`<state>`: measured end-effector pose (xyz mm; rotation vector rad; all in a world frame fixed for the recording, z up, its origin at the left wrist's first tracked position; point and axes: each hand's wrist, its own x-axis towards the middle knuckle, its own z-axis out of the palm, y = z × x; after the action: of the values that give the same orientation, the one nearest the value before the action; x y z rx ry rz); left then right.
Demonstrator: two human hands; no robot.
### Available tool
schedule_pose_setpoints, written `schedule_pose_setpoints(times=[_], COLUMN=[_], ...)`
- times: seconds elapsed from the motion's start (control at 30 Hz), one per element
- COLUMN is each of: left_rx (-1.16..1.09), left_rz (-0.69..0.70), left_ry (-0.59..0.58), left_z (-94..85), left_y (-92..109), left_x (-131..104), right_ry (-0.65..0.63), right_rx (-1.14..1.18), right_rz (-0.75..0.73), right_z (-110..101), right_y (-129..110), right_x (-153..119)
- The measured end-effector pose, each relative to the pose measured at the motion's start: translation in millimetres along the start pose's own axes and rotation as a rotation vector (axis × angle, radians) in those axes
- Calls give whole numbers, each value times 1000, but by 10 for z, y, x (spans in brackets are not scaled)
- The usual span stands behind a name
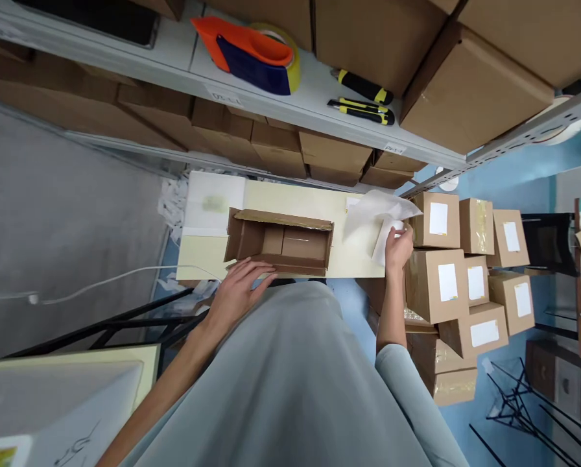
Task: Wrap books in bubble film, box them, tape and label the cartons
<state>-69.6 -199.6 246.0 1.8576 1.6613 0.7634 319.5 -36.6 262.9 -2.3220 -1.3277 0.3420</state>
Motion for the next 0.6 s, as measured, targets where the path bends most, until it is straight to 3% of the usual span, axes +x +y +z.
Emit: schedule_pose_setpoints(times=[0.07,0.1,0.2,0.27,0.33,0.43,0.6], left_rx=[-6,-5,54,139,201,195,153], left_rz=[-49,-88,-207,-268,-322,-384,-408], left_ry=[57,91,195,231,199,71,-43], left_z=[3,8,15,5,-18,-59,-68], left_y=[21,28,25,-10,-83,-259,-559], left_x=[-25,-26,2,24,24,-34,-173], right_ry=[23,-31,-395,-576,-638,-625,-594], right_rx=[90,144,171,98,28,0,14], right_rz=[-182,-313,-763,-902,-895,-819,-682], right_z=[-10,13,217,426,626,814,874], right_y=[-140,-245,-587,-746,-819,-829,-860], right_x=[-302,-468,-845,-901,-816,-599,-490])
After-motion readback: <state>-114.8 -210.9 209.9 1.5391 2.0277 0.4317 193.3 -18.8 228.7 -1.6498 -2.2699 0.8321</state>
